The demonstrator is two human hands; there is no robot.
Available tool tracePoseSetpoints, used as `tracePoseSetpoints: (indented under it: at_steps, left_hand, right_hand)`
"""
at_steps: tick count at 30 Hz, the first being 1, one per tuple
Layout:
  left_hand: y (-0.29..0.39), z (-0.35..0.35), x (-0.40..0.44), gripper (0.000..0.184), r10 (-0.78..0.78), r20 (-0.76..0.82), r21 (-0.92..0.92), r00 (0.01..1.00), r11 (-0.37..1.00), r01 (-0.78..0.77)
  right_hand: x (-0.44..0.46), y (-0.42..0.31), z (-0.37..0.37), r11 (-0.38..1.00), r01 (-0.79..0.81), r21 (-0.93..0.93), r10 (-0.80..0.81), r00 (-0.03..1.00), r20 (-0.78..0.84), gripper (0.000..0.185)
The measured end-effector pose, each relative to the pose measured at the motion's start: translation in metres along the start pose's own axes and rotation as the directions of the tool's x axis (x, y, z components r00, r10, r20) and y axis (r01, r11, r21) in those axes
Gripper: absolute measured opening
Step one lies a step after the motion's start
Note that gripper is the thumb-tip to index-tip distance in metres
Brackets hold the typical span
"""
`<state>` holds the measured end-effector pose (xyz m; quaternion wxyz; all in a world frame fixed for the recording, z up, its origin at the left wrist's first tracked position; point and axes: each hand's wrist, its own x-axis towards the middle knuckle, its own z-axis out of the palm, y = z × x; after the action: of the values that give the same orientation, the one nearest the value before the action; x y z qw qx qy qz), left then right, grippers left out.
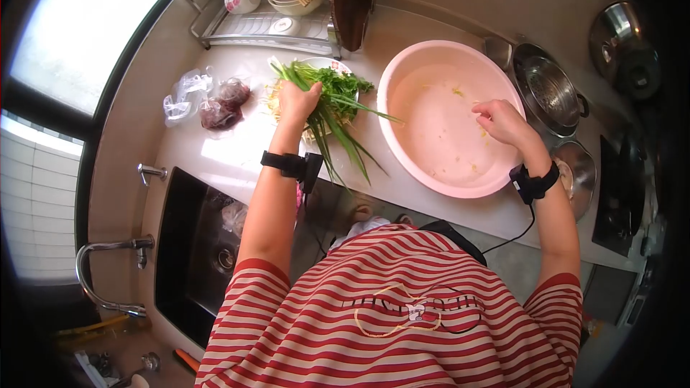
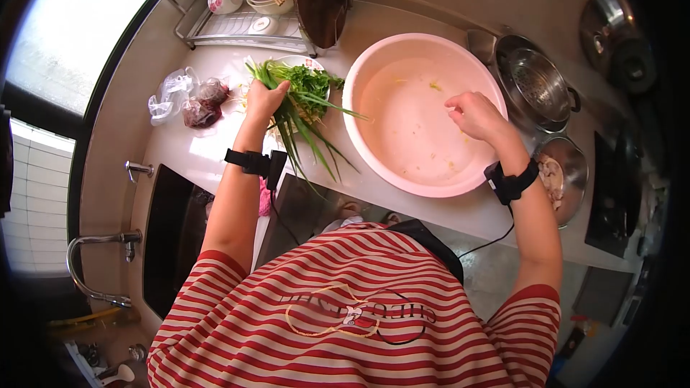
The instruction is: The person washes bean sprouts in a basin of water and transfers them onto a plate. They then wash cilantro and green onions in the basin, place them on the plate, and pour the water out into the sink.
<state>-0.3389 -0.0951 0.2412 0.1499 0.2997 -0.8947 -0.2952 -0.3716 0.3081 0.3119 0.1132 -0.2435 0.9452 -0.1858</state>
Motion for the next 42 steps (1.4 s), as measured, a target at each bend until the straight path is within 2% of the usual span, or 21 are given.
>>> tracePoseSetpoints:
  at_steps: [2, 3, 4, 6, 8, 10, 11, 15, 18, 22, 24, 26, 27, 29, 30, 32, 34, 36, 39, 41, 42]
  left_hand:
    - [0.01, -0.013, -0.002, 0.051, -0.047, 0.192, -0.066, 0.98, 0.996, 0.061]
    - [0.012, -0.018, -0.009, 0.043, 0.056, 0.093, -0.009, 0.994, 0.998, -0.056]
    - [0.013, -0.025, -0.015, 0.043, 0.057, 0.092, -0.006, 0.994, 0.998, -0.057]
    - [0.014, -0.039, -0.025, 0.033, 0.18, 0.132, 0.147, 0.975, 0.969, -0.198]
    - [0.015, -0.044, -0.038, 0.026, 0.191, 0.225, 0.207, 0.956, 0.949, -0.238]
    - [0.001, -0.031, -0.045, 0.041, 0.5, 0.056, 0.105, 0.864, 0.858, -0.503]
    - [0.006, -0.029, -0.049, 0.057, 0.414, 0.22, 0.085, 0.883, 0.894, -0.44]
    - [0.017, 0.0, -0.065, 0.06, 0.412, 0.293, 0.357, 0.863, 0.79, -0.499]
    - [0.019, 0.013, -0.07, 0.057, 0.385, 0.346, 0.445, 0.855, 0.735, -0.511]
    - [0.024, 0.0, -0.072, 0.057, 0.37, 0.357, 0.436, 0.858, 0.746, -0.503]
    - [0.029, -0.018, -0.07, 0.055, 0.319, 0.413, 0.396, 0.853, 0.78, -0.484]
    - [0.035, -0.037, -0.071, 0.05, 0.356, 0.376, 0.383, 0.855, 0.781, -0.494]
    - [0.043, -0.046, -0.074, 0.049, 0.392, 0.306, 0.417, 0.867, 0.764, -0.492]
    - [0.059, -0.061, -0.082, 0.038, 0.557, 0.116, 0.293, 0.822, 0.772, -0.565]
    - [0.067, -0.063, -0.087, 0.029, 0.537, 0.07, 0.125, 0.84, 0.831, -0.542]
    - [0.076, -0.056, -0.098, 0.025, 0.417, 0.3, -0.183, 0.858, 0.908, -0.377]
    - [0.078, -0.036, -0.111, 0.028, 0.399, 0.385, -0.091, 0.832, 0.914, -0.397]
    - [0.067, -0.004, -0.115, 0.034, 0.366, 0.458, -0.179, 0.81, 0.931, -0.319]
    - [0.074, 0.013, -0.123, 0.033, 0.306, 0.54, -0.201, 0.784, 0.951, -0.233]
    - [0.08, 0.018, -0.129, 0.031, 0.126, 0.519, -0.35, 0.846, 0.934, 0.076]
    - [0.079, 0.023, -0.13, 0.031, 0.118, 0.509, -0.351, 0.853, 0.933, 0.081]
  right_hand:
    - [0.004, 0.017, 0.009, 0.998, 0.048, -0.034, -0.049, 0.998, -0.039, 0.025]
    - [0.006, 0.023, 0.013, 0.993, 0.091, -0.073, -0.096, 0.992, -0.077, 0.026]
    - [0.004, 0.021, 0.01, 0.993, 0.092, -0.07, -0.097, 0.992, -0.079, 0.026]
    - [0.0, 0.01, 0.001, 0.996, 0.038, -0.086, -0.04, 0.999, -0.018, 0.028]
    - [-0.004, 0.006, -0.003, 0.996, 0.021, -0.082, -0.022, 1.0, -0.006, 0.029]
    - [-0.006, 0.007, -0.003, 0.997, 0.005, -0.082, -0.004, 1.0, 0.007, 0.029]
    - [-0.007, 0.009, -0.002, 0.998, 0.002, -0.07, -0.002, 1.0, 0.005, 0.029]
    - [-0.005, 0.014, 0.002, 1.0, -0.019, 0.014, 0.019, 1.0, 0.019, 0.026]
    - [-0.004, 0.011, 0.002, 1.0, -0.006, 0.003, 0.006, 1.0, 0.024, 0.026]
    - [-0.013, 0.013, -0.002, 0.994, -0.025, 0.108, 0.027, 0.999, -0.019, 0.025]
    - [-0.019, 0.021, -0.001, 0.999, 0.03, -0.014, -0.032, 0.988, -0.154, 0.024]
    - [-0.023, 0.03, -0.001, 0.999, -0.014, -0.036, 0.006, 0.979, -0.203, 0.023]
    - [-0.029, 0.035, -0.004, 0.997, -0.05, -0.055, 0.035, 0.969, -0.246, 0.022]
    - [-0.04, 0.032, -0.019, 0.987, -0.158, -0.037, 0.144, 0.959, -0.243, 0.024]
    - [-0.044, 0.035, -0.023, 0.978, -0.21, -0.005, 0.204, 0.953, -0.222, 0.027]
    - [-0.05, 0.039, -0.023, 0.953, -0.296, -0.061, 0.263, 0.912, -0.316, 0.03]
    - [-0.048, 0.051, -0.022, 0.929, -0.353, -0.106, 0.284, 0.869, -0.405, 0.033]
    - [-0.04, 0.068, -0.017, 0.872, -0.478, -0.104, 0.445, 0.864, -0.234, 0.04]
    - [-0.026, 0.094, -0.004, 0.9, -0.437, 0.01, 0.426, 0.871, -0.246, 0.042]
    - [-0.018, 0.11, 0.007, 0.893, -0.449, 0.042, 0.444, 0.861, -0.247, 0.042]
    - [-0.013, 0.122, 0.013, 0.831, -0.439, 0.341, 0.514, 0.84, -0.171, 0.039]
